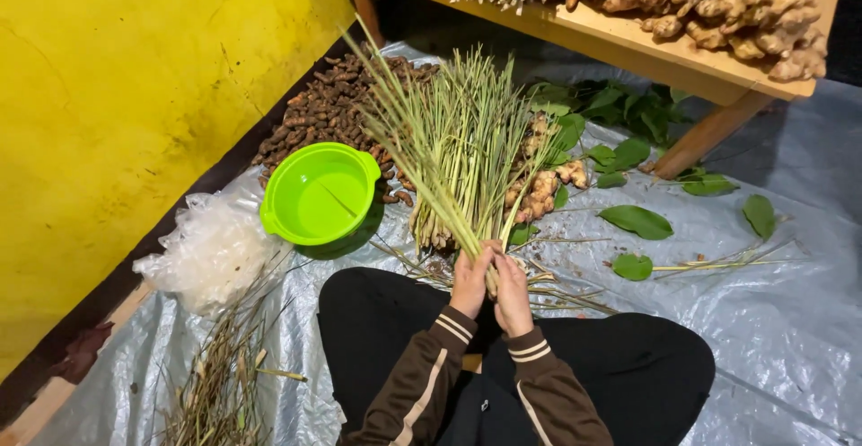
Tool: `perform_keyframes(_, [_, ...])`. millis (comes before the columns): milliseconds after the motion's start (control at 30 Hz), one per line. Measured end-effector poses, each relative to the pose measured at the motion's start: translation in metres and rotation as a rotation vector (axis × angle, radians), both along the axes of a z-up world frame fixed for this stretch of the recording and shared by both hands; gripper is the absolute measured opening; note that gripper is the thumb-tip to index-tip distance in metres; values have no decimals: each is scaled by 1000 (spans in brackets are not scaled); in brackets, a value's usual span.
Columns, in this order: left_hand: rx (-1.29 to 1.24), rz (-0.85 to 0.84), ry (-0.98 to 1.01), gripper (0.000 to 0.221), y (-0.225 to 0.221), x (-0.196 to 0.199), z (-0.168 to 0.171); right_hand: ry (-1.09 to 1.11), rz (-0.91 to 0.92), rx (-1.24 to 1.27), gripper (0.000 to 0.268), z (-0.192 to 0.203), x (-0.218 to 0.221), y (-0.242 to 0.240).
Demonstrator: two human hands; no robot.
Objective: Sorting, cleaning, and bundling lemongrass stalks by hand while sitting on the floor.
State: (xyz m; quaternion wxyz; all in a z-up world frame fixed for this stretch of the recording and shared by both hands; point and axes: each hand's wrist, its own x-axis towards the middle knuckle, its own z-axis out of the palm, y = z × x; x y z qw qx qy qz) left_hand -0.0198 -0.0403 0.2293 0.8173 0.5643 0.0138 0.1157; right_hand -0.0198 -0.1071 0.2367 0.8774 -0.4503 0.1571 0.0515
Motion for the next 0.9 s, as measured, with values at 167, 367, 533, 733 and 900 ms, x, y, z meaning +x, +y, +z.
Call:
perform_keyframes(167, [-278,5,106,37,7,25,-14,-51,-54,31,44,20,-13,9])
perform_keyframes(367, [-88,-61,195,52,10,18,3,-38,-151,-141,39,25,-7,16])
perform_keyframes(533, [185,-149,295,62,12,1,24,42,-242,-151,32,0,18,10])
perform_keyframes(733, [551,-275,424,75,18,-11,52,-41,-252,-195,17,7,35,1])
perform_keyframes(900, [761,-552,50,38,41,-21,107,-122,-232,-467,12,-40,77,-41])
